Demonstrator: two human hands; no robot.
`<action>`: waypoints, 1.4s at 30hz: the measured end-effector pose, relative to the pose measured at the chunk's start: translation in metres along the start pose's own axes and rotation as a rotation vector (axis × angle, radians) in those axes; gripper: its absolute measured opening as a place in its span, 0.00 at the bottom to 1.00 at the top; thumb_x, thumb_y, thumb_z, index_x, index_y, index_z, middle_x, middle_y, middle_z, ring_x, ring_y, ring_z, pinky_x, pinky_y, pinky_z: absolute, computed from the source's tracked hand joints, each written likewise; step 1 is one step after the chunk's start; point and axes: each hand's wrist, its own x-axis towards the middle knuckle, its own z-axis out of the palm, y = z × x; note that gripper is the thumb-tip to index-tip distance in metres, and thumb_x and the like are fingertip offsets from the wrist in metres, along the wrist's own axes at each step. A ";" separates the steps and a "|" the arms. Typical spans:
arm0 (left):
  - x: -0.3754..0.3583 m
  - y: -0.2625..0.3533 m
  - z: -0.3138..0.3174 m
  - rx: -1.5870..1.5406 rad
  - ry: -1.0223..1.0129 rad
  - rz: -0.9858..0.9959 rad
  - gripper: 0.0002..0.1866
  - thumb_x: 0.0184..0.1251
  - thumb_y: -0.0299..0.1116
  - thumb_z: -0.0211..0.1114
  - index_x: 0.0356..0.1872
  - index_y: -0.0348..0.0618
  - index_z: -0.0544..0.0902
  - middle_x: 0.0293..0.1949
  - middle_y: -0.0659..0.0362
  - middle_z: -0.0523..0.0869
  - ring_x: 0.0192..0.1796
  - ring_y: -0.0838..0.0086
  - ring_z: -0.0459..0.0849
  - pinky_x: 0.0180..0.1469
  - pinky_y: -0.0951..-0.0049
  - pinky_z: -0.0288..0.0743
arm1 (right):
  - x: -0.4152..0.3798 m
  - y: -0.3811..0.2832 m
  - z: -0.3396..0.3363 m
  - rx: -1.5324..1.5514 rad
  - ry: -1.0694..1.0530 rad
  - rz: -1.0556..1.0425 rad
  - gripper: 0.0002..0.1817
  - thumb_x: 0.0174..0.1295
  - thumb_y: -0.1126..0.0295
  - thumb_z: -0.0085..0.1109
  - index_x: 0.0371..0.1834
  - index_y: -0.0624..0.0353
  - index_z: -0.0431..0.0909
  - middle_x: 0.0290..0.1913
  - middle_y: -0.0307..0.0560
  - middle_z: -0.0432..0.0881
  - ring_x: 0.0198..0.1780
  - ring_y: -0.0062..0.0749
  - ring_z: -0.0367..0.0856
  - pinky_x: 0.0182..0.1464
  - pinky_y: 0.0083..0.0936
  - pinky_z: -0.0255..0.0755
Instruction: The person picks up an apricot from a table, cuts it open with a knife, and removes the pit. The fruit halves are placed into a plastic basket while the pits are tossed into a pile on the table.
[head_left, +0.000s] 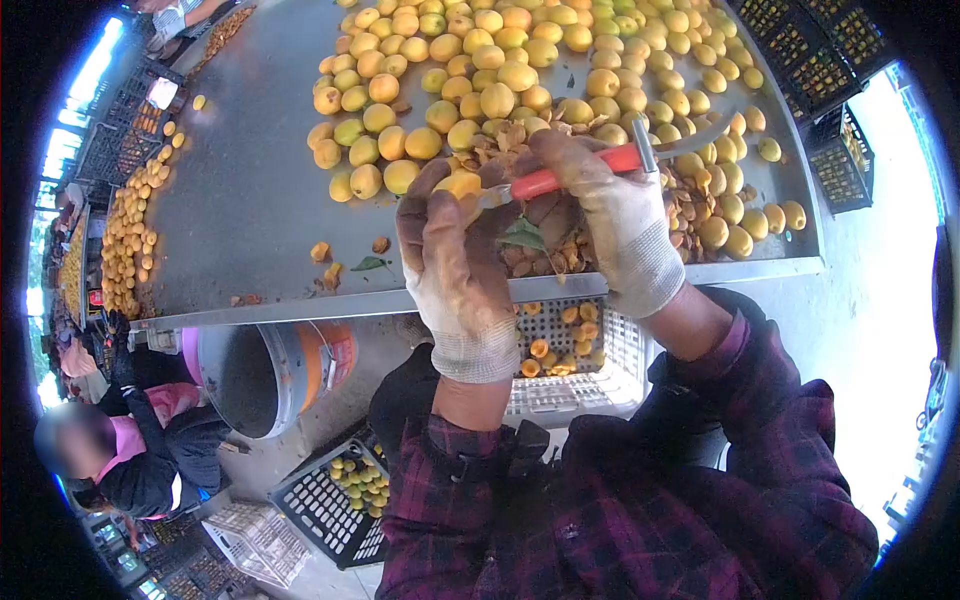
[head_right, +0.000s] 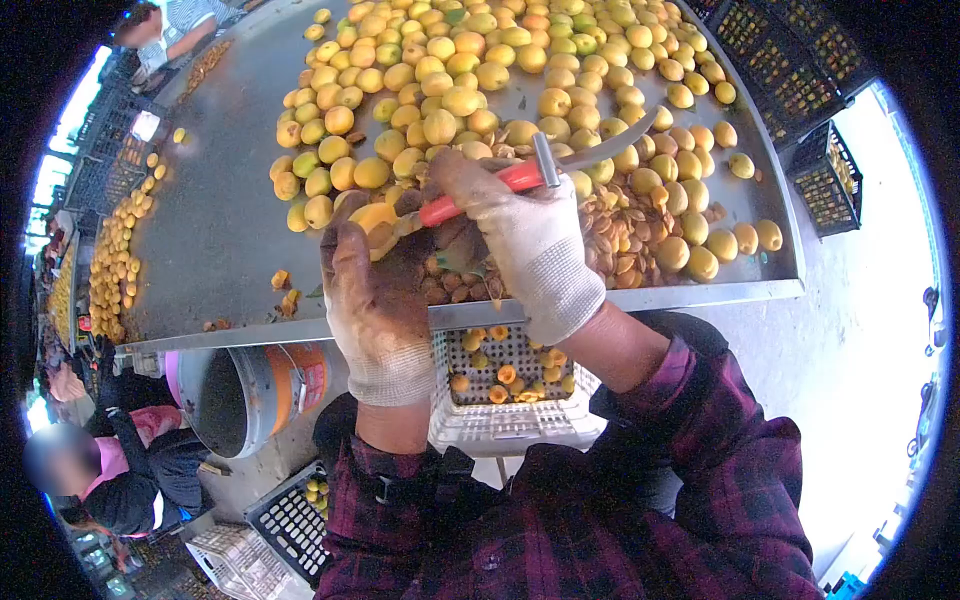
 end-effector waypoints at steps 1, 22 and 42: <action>0.001 -0.002 -0.003 -0.003 -0.031 -0.004 0.26 0.75 0.47 0.57 0.65 0.41 0.68 0.61 0.49 0.76 0.61 0.59 0.79 0.62 0.56 0.76 | -0.001 0.006 0.000 -0.062 -0.029 -0.096 0.19 0.66 0.66 0.64 0.59 0.60 0.80 0.49 0.43 0.86 0.47 0.27 0.85 0.51 0.22 0.79; 0.012 -0.013 -0.015 -0.181 0.162 0.024 0.21 0.73 0.41 0.61 0.58 0.40 0.71 0.55 0.51 0.78 0.57 0.60 0.81 0.59 0.54 0.78 | 0.013 0.019 0.017 0.041 -0.031 -0.117 0.19 0.67 0.55 0.63 0.46 0.63 0.83 0.34 0.42 0.86 0.30 0.21 0.83 0.30 0.19 0.78; 0.019 -0.022 -0.015 -0.362 0.116 -0.211 0.19 0.76 0.42 0.56 0.55 0.37 0.74 0.50 0.49 0.82 0.52 0.56 0.83 0.56 0.52 0.79 | 0.018 0.031 0.021 0.251 0.000 0.187 0.17 0.67 0.54 0.62 0.40 0.58 0.83 0.24 0.38 0.83 0.24 0.21 0.79 0.26 0.20 0.71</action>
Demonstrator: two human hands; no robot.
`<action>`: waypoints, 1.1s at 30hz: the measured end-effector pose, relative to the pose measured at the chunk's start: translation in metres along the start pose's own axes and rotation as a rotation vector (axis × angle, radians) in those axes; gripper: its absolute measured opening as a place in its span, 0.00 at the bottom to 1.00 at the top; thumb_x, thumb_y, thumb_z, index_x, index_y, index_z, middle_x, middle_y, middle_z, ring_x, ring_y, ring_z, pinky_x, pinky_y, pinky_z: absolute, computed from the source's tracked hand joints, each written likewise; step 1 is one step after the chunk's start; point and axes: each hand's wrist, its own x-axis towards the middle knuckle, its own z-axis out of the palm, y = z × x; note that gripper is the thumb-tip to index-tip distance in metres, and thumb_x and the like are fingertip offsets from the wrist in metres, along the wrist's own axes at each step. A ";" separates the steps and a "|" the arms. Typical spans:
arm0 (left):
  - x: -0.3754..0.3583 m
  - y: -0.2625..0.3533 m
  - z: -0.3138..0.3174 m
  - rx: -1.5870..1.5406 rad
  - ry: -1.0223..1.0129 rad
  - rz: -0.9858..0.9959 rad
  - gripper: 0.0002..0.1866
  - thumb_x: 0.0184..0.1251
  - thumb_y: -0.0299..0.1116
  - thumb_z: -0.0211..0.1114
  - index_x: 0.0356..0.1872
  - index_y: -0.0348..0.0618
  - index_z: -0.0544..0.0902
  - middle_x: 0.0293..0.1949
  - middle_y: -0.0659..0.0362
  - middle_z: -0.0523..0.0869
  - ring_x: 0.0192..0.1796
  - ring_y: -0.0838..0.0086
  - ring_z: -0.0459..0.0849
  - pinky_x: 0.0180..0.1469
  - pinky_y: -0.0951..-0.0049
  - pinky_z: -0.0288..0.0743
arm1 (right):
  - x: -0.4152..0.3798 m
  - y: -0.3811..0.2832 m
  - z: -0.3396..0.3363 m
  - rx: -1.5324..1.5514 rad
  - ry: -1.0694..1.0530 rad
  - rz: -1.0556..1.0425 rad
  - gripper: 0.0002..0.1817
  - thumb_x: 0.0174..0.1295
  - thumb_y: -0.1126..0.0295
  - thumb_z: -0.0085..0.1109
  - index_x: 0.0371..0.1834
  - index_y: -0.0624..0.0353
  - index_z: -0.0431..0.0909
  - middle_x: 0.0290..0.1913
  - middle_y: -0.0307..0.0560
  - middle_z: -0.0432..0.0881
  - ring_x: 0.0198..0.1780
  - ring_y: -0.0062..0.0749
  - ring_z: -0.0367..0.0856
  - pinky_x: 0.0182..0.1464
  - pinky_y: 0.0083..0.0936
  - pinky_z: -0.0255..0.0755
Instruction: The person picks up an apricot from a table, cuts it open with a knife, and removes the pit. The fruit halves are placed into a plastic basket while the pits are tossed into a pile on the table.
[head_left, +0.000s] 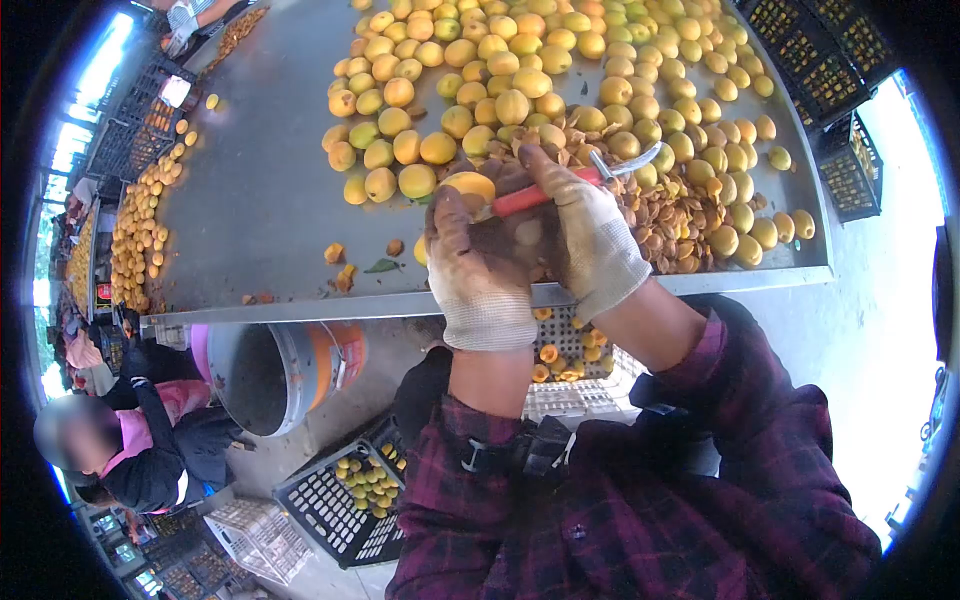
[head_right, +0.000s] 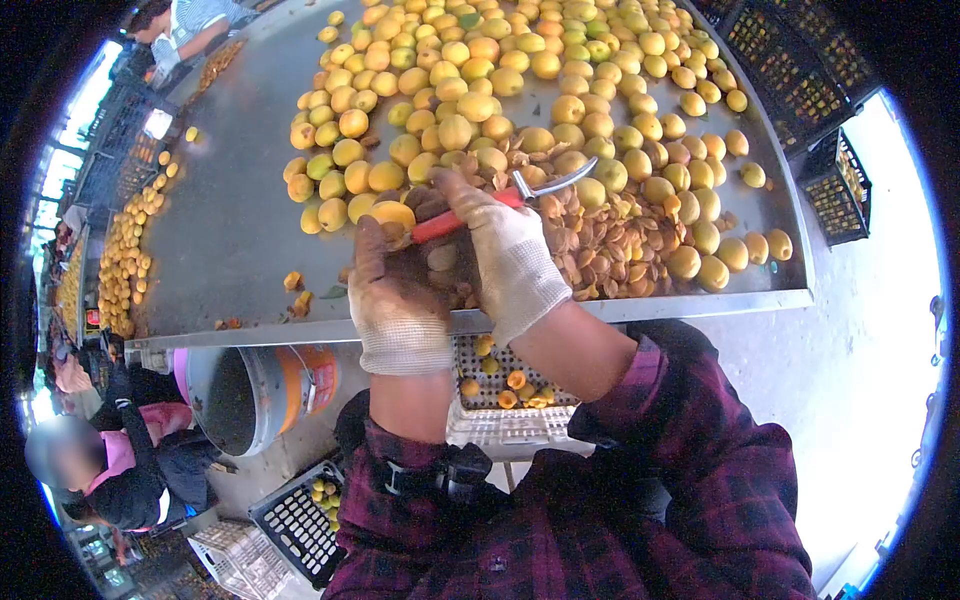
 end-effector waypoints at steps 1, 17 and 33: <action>0.000 0.001 0.004 -0.025 0.035 -0.012 0.19 0.76 0.43 0.55 0.55 0.37 0.74 0.51 0.48 0.82 0.52 0.55 0.83 0.56 0.50 0.79 | -0.002 -0.002 0.002 -0.001 0.000 -0.002 0.17 0.67 0.54 0.62 0.40 0.58 0.83 0.24 0.38 0.83 0.24 0.21 0.79 0.26 0.20 0.71; -0.005 0.034 0.006 0.313 -0.073 -0.028 0.17 0.67 0.21 0.56 0.56 0.30 0.77 0.53 0.47 0.83 0.52 0.63 0.85 0.53 0.66 0.84 | 0.008 -0.032 -0.008 -0.301 -0.264 -0.441 0.11 0.59 0.67 0.70 0.39 0.63 0.87 0.31 0.42 0.87 0.24 0.20 0.83 0.23 0.18 0.73; -0.010 0.034 0.006 0.318 0.053 0.037 0.17 0.69 0.21 0.60 0.58 0.33 0.74 0.53 0.48 0.81 0.48 0.60 0.87 0.45 0.60 0.89 | -0.002 -0.025 -0.001 -0.194 -0.155 -0.377 0.10 0.59 0.64 0.71 0.34 0.60 0.86 0.25 0.36 0.84 0.18 0.15 0.76 0.20 0.15 0.67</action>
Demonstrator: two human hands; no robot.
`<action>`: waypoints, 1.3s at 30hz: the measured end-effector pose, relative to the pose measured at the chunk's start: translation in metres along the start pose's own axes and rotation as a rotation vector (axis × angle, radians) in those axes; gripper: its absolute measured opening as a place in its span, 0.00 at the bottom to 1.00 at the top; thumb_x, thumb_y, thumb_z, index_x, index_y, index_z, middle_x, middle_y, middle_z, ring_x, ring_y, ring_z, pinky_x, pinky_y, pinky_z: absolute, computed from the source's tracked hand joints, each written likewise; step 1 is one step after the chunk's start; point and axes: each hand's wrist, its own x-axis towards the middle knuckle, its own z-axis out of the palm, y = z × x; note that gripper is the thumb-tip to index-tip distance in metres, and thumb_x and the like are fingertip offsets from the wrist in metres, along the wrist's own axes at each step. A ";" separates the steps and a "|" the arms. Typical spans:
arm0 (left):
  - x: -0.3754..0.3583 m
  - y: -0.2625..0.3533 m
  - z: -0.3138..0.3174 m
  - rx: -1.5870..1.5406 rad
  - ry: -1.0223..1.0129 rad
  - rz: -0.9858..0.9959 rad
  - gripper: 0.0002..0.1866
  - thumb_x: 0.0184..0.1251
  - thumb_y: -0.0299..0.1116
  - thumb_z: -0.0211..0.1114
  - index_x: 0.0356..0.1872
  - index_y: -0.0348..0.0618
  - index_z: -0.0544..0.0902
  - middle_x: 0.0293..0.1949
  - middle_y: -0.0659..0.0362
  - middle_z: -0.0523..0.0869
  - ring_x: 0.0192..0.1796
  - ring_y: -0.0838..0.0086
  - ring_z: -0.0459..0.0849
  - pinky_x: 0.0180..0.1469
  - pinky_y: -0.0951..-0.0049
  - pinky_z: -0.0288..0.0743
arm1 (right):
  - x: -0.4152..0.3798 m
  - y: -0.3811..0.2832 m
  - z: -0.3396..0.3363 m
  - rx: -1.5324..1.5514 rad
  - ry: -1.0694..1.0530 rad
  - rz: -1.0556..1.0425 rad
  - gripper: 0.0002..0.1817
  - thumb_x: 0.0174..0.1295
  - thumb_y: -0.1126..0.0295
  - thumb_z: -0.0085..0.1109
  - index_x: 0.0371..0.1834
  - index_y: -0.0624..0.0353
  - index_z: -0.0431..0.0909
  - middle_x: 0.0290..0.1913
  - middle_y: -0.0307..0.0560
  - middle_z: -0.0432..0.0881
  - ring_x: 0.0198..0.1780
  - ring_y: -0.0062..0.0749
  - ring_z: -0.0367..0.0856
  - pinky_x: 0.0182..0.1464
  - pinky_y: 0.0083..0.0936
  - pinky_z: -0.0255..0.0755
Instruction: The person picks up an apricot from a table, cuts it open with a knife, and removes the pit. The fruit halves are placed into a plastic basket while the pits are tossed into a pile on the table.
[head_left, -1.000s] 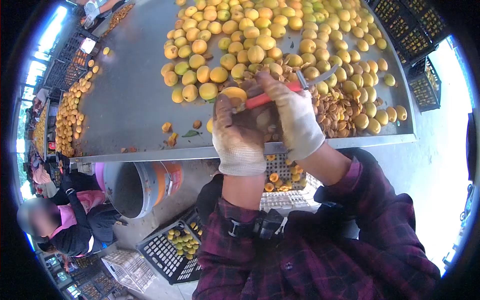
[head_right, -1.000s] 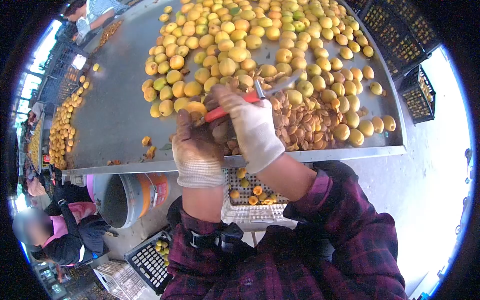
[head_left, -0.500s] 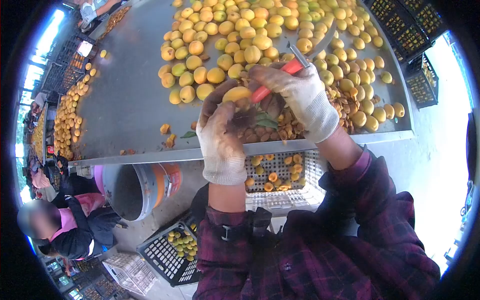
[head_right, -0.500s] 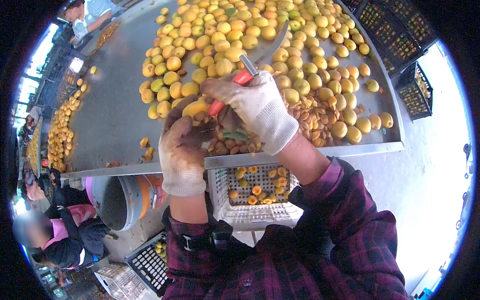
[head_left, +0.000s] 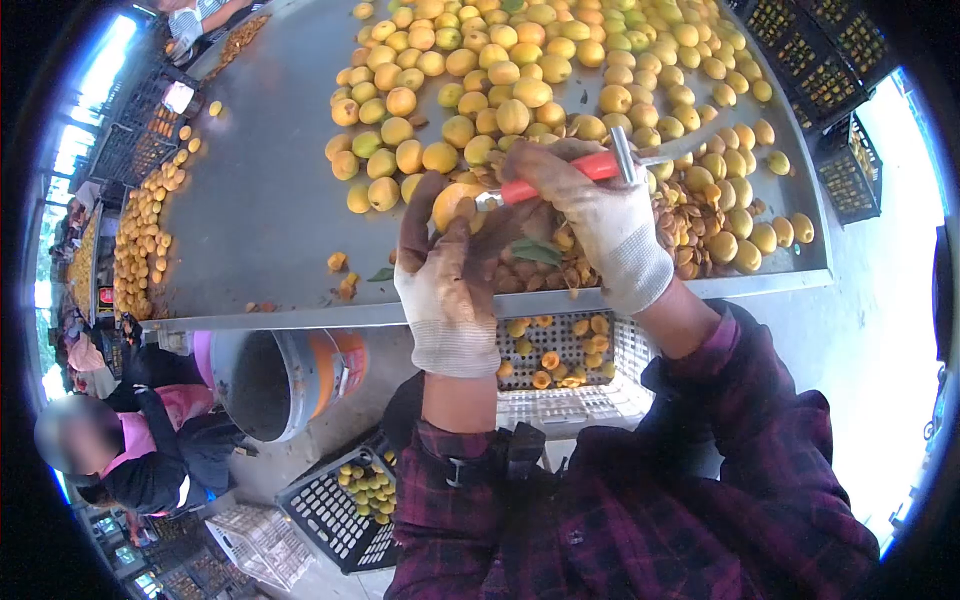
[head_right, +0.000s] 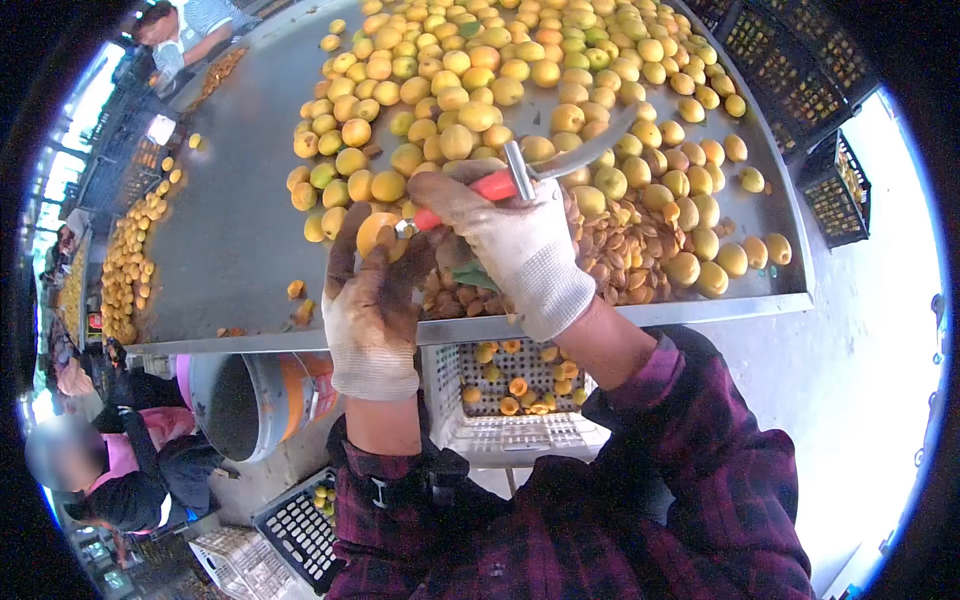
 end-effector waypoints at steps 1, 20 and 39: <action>0.000 0.000 -0.001 -0.001 -0.025 0.012 0.17 0.69 0.21 0.59 0.59 0.34 0.74 0.53 0.48 0.80 0.48 0.60 0.87 0.46 0.60 0.89 | -0.001 0.001 0.002 0.001 -0.004 0.002 0.10 0.59 0.64 0.71 0.34 0.60 0.86 0.25 0.36 0.84 0.18 0.15 0.76 0.20 0.15 0.67; 0.000 -0.002 -0.011 0.018 -0.042 -0.035 0.20 0.76 0.38 0.54 0.59 0.33 0.74 0.55 0.47 0.82 0.55 0.57 0.84 0.60 0.56 0.76 | -0.008 0.019 0.003 0.058 0.007 0.167 0.16 0.69 0.59 0.59 0.46 0.62 0.81 0.33 0.45 0.85 0.24 0.27 0.78 0.28 0.23 0.72; -0.007 -0.007 -0.022 0.086 0.003 -0.146 0.16 0.73 0.32 0.59 0.53 0.28 0.79 0.48 0.48 0.84 0.49 0.60 0.87 0.51 0.58 0.85 | 0.014 -0.006 -0.023 -1.015 -0.426 -0.612 0.12 0.55 0.67 0.69 0.42 0.56 0.85 0.34 0.51 0.85 0.36 0.42 0.85 0.40 0.33 0.78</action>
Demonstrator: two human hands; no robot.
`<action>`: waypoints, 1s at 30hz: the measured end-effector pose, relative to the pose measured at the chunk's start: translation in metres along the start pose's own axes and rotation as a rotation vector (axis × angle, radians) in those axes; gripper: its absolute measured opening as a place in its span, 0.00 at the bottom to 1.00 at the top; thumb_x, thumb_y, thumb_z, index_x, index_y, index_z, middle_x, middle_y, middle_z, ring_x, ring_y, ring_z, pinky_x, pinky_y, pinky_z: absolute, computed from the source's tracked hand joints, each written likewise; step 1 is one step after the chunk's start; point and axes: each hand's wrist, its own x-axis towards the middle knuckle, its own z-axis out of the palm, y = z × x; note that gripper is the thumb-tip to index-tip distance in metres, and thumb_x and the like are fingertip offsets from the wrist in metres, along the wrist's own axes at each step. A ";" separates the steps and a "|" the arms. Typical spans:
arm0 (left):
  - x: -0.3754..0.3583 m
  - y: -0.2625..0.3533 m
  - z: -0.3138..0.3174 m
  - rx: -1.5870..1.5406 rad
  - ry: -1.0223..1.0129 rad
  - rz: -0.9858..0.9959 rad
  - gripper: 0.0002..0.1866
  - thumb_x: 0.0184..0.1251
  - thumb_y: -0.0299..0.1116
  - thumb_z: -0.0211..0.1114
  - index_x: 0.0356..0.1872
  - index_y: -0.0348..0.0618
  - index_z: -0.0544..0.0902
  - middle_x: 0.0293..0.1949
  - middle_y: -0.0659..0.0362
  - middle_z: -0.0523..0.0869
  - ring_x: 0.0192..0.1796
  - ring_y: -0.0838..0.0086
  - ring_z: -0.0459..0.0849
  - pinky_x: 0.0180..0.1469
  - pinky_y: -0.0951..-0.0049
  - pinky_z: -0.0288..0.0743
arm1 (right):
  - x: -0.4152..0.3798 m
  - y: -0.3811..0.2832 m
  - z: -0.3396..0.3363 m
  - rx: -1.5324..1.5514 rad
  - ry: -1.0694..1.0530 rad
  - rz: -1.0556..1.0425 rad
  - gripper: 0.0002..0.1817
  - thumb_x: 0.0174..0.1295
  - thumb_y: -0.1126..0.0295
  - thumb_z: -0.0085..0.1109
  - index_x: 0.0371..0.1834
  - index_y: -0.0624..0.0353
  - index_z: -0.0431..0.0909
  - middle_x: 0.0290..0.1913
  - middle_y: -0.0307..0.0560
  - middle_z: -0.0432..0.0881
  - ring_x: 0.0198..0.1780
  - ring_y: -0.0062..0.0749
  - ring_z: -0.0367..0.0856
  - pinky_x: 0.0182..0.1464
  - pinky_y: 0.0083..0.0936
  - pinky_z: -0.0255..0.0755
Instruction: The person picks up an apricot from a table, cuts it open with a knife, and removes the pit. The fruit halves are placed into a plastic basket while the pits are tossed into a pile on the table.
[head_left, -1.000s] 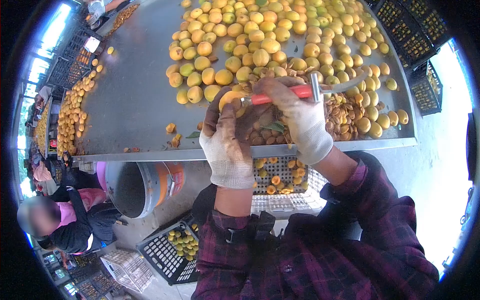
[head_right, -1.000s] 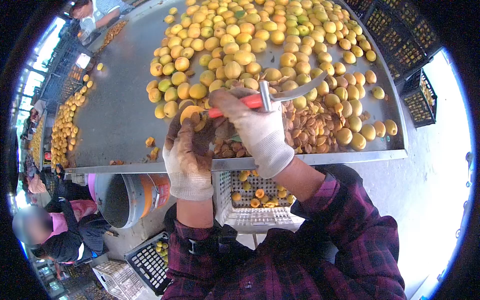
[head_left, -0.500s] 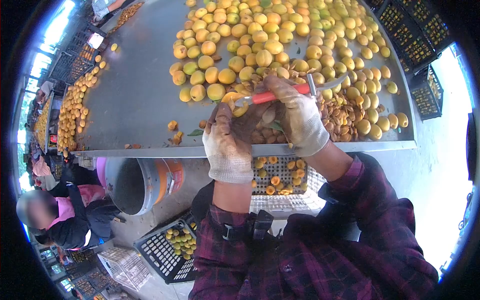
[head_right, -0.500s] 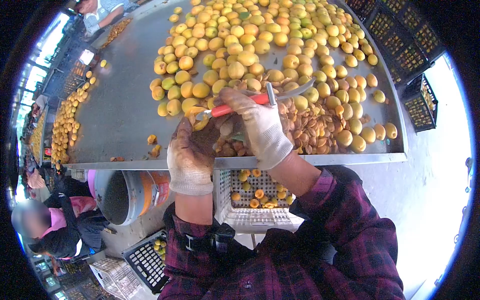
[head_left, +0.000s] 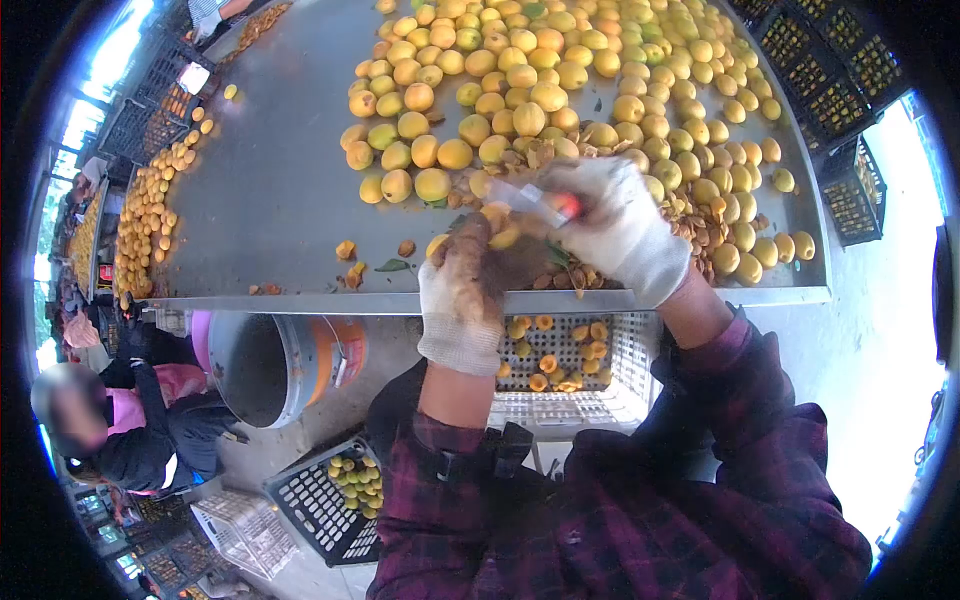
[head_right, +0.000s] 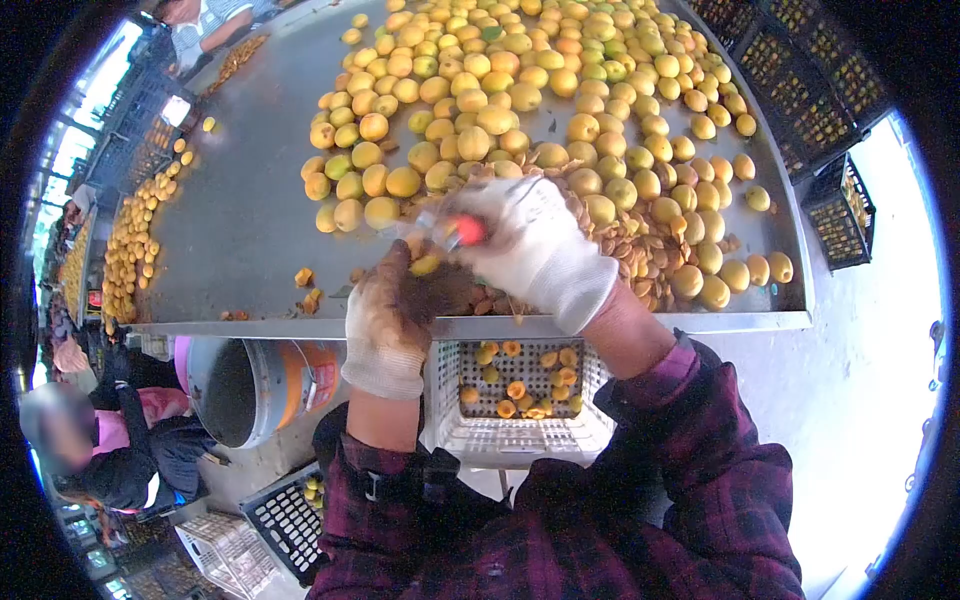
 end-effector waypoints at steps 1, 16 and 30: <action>-0.002 -0.005 -0.003 0.387 -0.066 0.255 0.16 0.72 0.33 0.59 0.51 0.29 0.80 0.46 0.49 0.85 0.47 0.61 0.87 0.48 0.60 0.86 | -0.002 0.001 0.003 -0.146 -0.077 -0.091 0.14 0.54 0.66 0.68 0.44 0.55 0.84 0.34 0.52 0.84 0.37 0.48 0.84 0.40 0.36 0.78; -0.022 0.004 -0.021 0.212 -0.003 -0.055 0.22 0.77 0.46 0.55 0.41 0.32 0.80 0.30 0.49 0.87 0.26 0.63 0.88 0.25 0.67 0.83 | -0.006 -0.014 0.029 -0.158 -0.287 0.071 0.14 0.58 0.63 0.66 0.45 0.56 0.81 0.33 0.53 0.84 0.39 0.52 0.84 0.41 0.40 0.77; -0.027 0.017 -0.024 0.177 0.083 -0.182 0.18 0.76 0.37 0.57 0.50 0.26 0.78 0.31 0.48 0.86 0.24 0.64 0.87 0.24 0.67 0.84 | -0.001 -0.037 0.031 0.391 -0.328 0.561 0.14 0.58 0.65 0.69 0.39 0.66 0.83 0.27 0.45 0.84 0.30 0.23 0.77 0.37 0.29 0.74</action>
